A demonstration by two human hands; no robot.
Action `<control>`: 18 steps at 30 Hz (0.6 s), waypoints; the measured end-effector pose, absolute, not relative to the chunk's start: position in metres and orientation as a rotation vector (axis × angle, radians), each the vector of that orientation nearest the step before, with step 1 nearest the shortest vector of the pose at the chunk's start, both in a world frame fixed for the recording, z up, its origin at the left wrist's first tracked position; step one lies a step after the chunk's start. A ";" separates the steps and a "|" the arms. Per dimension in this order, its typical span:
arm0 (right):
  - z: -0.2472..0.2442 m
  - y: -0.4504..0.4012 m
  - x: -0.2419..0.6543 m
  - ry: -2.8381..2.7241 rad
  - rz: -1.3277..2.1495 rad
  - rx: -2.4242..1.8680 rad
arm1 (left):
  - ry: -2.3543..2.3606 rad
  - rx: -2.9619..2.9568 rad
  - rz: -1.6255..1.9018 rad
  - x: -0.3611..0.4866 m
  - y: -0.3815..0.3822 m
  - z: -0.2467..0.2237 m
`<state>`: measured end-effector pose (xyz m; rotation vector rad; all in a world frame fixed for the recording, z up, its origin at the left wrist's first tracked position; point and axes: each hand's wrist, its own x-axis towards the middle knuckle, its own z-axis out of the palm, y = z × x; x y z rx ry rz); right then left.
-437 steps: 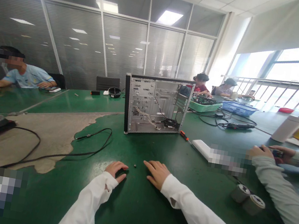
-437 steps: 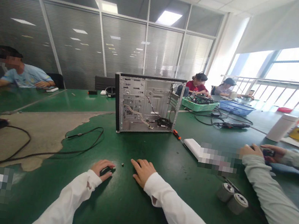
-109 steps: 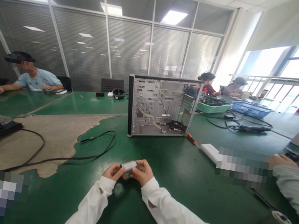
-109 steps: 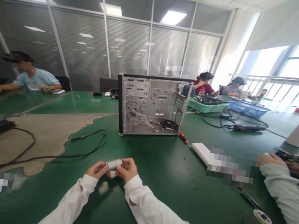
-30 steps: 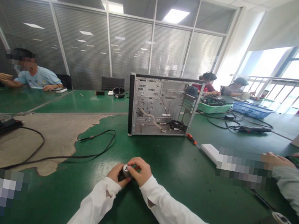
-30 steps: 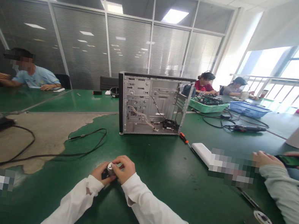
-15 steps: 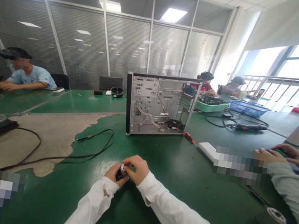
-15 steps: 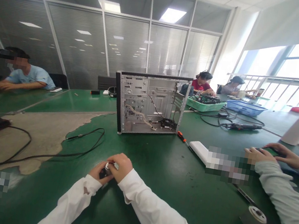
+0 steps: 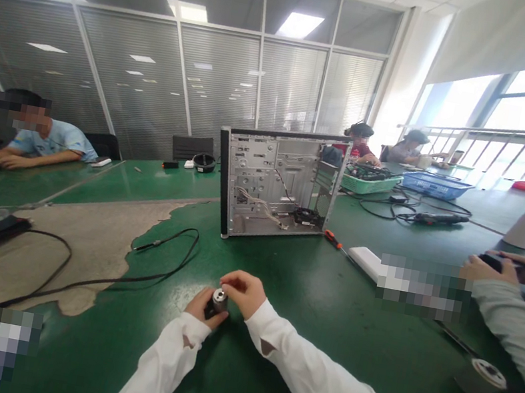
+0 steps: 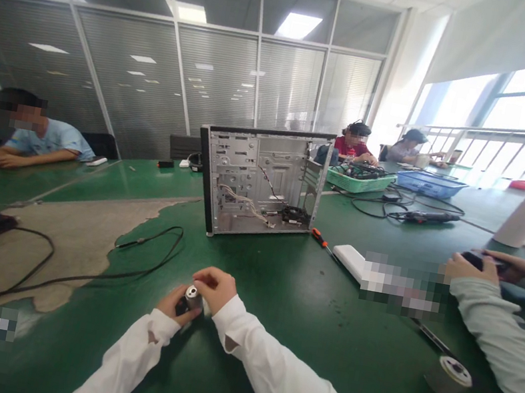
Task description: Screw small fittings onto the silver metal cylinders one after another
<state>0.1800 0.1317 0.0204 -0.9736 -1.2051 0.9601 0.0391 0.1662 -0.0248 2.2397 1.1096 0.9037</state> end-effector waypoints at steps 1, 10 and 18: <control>0.019 0.135 0.181 -1.032 1.104 -0.916 | 1.109 2.242 0.901 0.039 0.166 -0.025; 0.008 0.148 0.203 -0.332 1.541 -0.689 | 1.154 2.199 0.911 0.040 0.164 -0.026; 0.007 0.145 0.212 -0.185 1.700 -0.596 | 1.148 2.242 0.893 0.039 0.163 -0.024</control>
